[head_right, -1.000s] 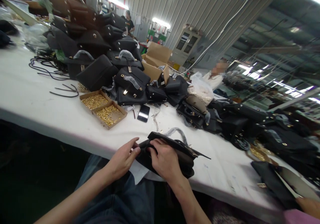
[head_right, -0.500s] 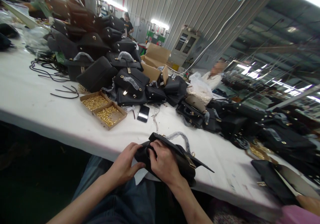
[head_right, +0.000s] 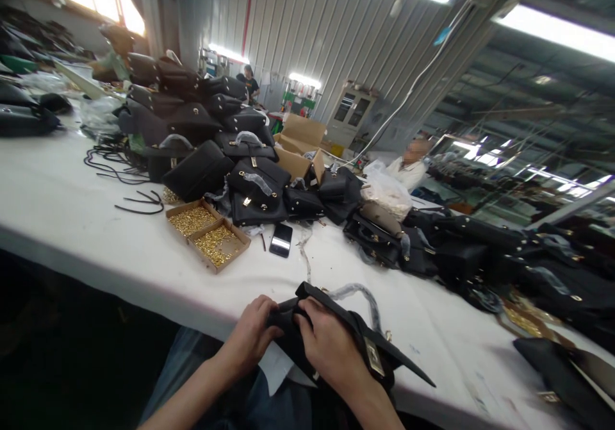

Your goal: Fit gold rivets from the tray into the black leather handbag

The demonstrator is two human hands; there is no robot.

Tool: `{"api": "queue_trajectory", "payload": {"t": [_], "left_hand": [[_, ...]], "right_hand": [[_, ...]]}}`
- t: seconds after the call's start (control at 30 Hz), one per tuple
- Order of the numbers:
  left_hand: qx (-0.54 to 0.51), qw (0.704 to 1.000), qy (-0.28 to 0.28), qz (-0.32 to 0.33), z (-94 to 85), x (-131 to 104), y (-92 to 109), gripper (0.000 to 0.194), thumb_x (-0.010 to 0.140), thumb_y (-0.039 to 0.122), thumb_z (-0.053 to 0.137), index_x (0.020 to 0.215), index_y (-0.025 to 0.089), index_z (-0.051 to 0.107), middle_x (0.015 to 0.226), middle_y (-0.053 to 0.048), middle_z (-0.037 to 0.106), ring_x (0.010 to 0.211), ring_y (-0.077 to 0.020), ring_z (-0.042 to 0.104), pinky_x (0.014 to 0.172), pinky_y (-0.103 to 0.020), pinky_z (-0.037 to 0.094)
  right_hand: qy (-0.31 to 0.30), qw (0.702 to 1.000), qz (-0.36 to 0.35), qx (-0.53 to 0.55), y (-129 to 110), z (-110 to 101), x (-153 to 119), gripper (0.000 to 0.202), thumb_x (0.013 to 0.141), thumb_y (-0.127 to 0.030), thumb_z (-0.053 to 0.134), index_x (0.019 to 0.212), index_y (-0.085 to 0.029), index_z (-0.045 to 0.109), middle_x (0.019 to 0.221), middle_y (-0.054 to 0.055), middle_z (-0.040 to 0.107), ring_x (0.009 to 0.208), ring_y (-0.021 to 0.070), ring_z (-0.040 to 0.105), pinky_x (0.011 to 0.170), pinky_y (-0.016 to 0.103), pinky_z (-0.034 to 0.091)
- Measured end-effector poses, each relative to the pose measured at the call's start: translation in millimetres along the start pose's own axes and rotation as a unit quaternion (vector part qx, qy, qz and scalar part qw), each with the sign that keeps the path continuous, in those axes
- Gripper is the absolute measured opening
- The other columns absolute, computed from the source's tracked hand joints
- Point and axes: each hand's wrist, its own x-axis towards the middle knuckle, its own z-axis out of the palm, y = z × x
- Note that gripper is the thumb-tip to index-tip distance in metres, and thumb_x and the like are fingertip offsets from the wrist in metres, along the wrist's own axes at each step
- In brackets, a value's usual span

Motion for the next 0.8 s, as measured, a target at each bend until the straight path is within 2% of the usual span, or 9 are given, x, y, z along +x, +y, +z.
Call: {"api": "queue_trajectory", "payload": {"t": [0.23, 0.47, 0.57, 0.7, 0.8], "left_hand": [[0.04, 0.999, 0.008, -0.028, 9.9, 2.3, 0.0, 0.027, 0.094, 0.019, 0.068, 0.118, 0.023, 0.056, 0.121, -0.008, 0.061, 0.112, -0.0289, 0.053, 0.098, -0.042, 0.045], [0.021, 0.999, 0.025, -0.032, 14.9, -0.7, -4.1, 0.028, 0.092, 0.023, 0.071, 0.117, 0.024, 0.057, 0.12, -0.008, 0.061, 0.112, -0.0294, 0.054, 0.099, -0.043, 0.045], [0.016, 0.998, 0.035, -0.041, 16.1, -1.8, -3.7, 0.027, 0.093, 0.023, 0.07, 0.116, 0.024, 0.057, 0.12, -0.008, 0.061, 0.111, -0.0294, 0.055, 0.098, -0.043, 0.046], [0.014, 0.999, 0.038, -0.034, 16.1, -2.6, -4.2, 0.027, 0.095, 0.023, 0.068, 0.12, 0.024, 0.058, 0.122, -0.009, 0.061, 0.113, -0.0296, 0.055, 0.099, -0.042, 0.047], [0.006, 0.999, 0.034, -0.024, 14.9, -2.1, -6.9, 0.025, 0.101, 0.022, 0.058, 0.126, 0.024, 0.06, 0.124, -0.01, 0.061, 0.116, -0.0298, 0.056, 0.103, -0.043, 0.047]], "right_hand": [[0.022, 1.0, -0.008, -0.019, -4.8, 5.7, 4.8, 0.022, 0.104, -0.02, 0.052, 0.104, -0.025, 0.074, 0.11, 0.01, 0.08, 0.104, 0.029, 0.077, 0.096, 0.042, 0.061], [0.02, 0.999, -0.004, -0.032, -8.8, 5.1, 6.5, 0.023, 0.103, -0.02, 0.053, 0.107, -0.023, 0.076, 0.109, 0.011, 0.08, 0.103, 0.0299, 0.077, 0.097, 0.044, 0.062], [0.021, 1.0, -0.013, -0.015, -5.1, 1.4, 5.3, 0.023, 0.105, -0.023, 0.055, 0.113, -0.025, 0.076, 0.114, 0.009, 0.082, 0.108, 0.0292, 0.079, 0.099, 0.043, 0.062], [-0.013, 0.999, -0.007, -0.03, 8.3, -4.9, -5.8, 0.031, 0.1, -0.026, 0.066, 0.128, -0.03, 0.076, 0.128, 0.008, 0.082, 0.121, 0.031, 0.077, 0.106, 0.045, 0.061], [-0.071, 0.994, 0.058, -0.063, 20.7, -13.5, -19.5, 0.048, 0.087, -0.02, 0.075, 0.134, -0.027, 0.075, 0.13, 0.012, 0.081, 0.121, 0.0356, 0.078, 0.105, 0.048, 0.062]]}}
